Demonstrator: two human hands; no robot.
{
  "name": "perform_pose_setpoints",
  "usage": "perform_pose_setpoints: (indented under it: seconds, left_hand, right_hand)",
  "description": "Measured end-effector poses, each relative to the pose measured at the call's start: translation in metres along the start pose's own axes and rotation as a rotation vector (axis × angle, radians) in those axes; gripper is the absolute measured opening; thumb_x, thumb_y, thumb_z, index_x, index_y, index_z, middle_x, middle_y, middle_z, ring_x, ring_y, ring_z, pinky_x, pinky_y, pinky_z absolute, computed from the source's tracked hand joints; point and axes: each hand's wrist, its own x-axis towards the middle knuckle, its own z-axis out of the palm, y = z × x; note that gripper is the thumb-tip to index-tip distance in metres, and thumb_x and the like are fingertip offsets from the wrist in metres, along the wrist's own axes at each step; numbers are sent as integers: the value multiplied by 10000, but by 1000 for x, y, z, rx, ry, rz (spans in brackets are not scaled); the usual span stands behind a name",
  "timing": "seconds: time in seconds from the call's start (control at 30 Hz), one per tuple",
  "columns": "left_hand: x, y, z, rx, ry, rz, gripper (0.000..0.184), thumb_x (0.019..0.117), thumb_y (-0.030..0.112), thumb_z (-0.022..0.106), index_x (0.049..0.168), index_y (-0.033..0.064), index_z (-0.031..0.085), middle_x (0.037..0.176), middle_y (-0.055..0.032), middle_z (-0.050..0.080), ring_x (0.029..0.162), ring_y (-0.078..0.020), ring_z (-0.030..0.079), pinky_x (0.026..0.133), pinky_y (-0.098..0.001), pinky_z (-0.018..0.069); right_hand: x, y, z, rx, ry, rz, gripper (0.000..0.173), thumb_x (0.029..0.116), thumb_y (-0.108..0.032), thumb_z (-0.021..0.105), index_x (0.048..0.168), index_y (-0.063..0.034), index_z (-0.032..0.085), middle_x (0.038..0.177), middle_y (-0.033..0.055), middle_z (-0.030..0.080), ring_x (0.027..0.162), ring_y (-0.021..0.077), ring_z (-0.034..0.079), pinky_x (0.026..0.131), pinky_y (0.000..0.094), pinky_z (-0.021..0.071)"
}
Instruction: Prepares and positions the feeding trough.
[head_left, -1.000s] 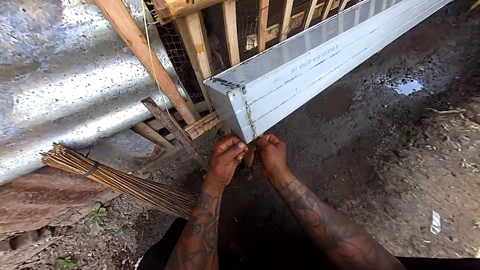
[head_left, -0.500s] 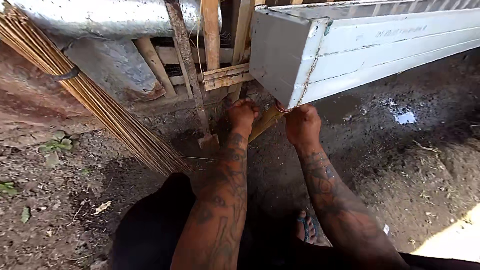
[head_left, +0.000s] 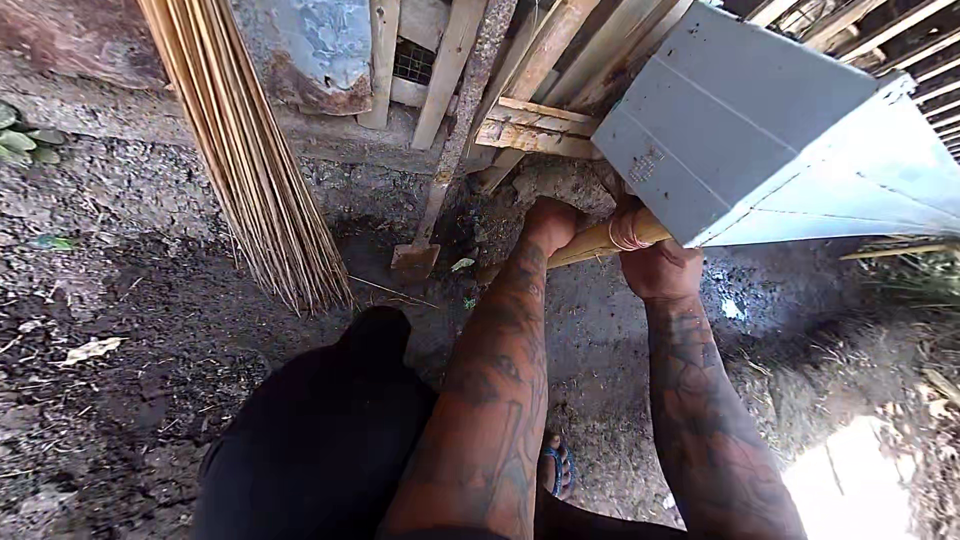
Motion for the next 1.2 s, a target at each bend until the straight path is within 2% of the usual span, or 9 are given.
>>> perform_pose_setpoints:
  seconds: [0.2, 0.4, 0.5, 0.57, 0.67, 0.73, 0.87, 1.07, 1.2]
  left_hand:
    - [-18, 6, -19, -188, -5, 20, 238, 951, 111, 621, 1144, 47, 745, 1097, -128, 725, 1024, -234, 674, 906, -484, 536]
    - [-42, 31, -27, -521, -64, 192, 93, 900, 16, 693, 985, 16, 730, 877, -61, 692, 705, -105, 599, 636, -267, 502]
    - [-44, 33, -23, -572, -93, 264, 73, 895, 24, 737, 964, -1, 736, 864, -73, 711, 729, -110, 624, 667, -279, 525]
    - [-44, 32, -20, -544, -60, 302, 102, 876, 65, 784, 947, 2, 747, 846, -65, 723, 713, -92, 625, 656, -271, 510]
    - [-44, 33, -19, -383, 16, 346, 141, 888, 141, 805, 936, 17, 760, 843, -66, 732, 757, -110, 667, 743, -331, 559]
    - [-46, 32, -17, -311, 92, 366, 130, 919, 164, 776, 908, 34, 765, 818, -54, 733, 751, -114, 677, 756, -360, 568]
    - [-52, 23, -6, -235, 228, 376, 188, 1002, 193, 661, 918, 41, 733, 798, -63, 699, 740, -150, 664, 735, -392, 559]
    - [-58, 12, 10, -58, 339, 361, 222, 1059, 179, 518, 994, 21, 660, 921, -125, 659, 888, -256, 659, 823, -466, 543]
    - [-56, 5, 10, -11, 327, 356, 200, 999, 184, 541, 1050, 38, 669, 999, -123, 682, 934, -250, 676, 838, -485, 553]
  right_hand:
    - [-2, -14, -9, -215, 132, -63, 333, 884, -66, 633, 1208, -132, 595, 1112, -2, 709, 1101, 171, 673, 1011, 461, 547]
    - [8, -24, -1, -493, 259, -133, 427, 849, -86, 705, 1244, -60, 542, 1108, -13, 662, 1111, 97, 644, 1008, 369, 545]
    - [17, -24, 14, -190, 174, -183, 291, 908, -123, 675, 1184, -115, 584, 1059, -7, 708, 1053, 128, 679, 954, 400, 578]
    - [23, -44, 49, -187, 144, -68, 94, 953, -126, 566, 1027, -164, 609, 890, -74, 707, 881, 35, 684, 832, 267, 597]
    - [30, -64, 71, -304, 86, 168, 248, 1039, -59, 330, 968, -118, 560, 791, -58, 648, 775, 3, 643, 762, 190, 567]
    - [36, -51, 44, -350, 31, 135, 91, 976, -109, 506, 994, -96, 594, 833, -49, 684, 820, 15, 668, 801, 213, 581]
    - [30, -32, -14, -510, -64, -69, 484, 839, -249, 797, 1242, -66, 601, 1112, -44, 692, 1096, 30, 642, 993, 276, 543]
    - [23, -26, -24, -191, 100, -85, 478, 827, -221, 792, 1246, -127, 582, 1150, 6, 694, 1132, 157, 657, 1003, 447, 553]
    - [33, 14, 18, -264, 241, 79, 257, 962, -233, 614, 1189, -126, 560, 991, -79, 667, 940, -6, 638, 866, 234, 566]
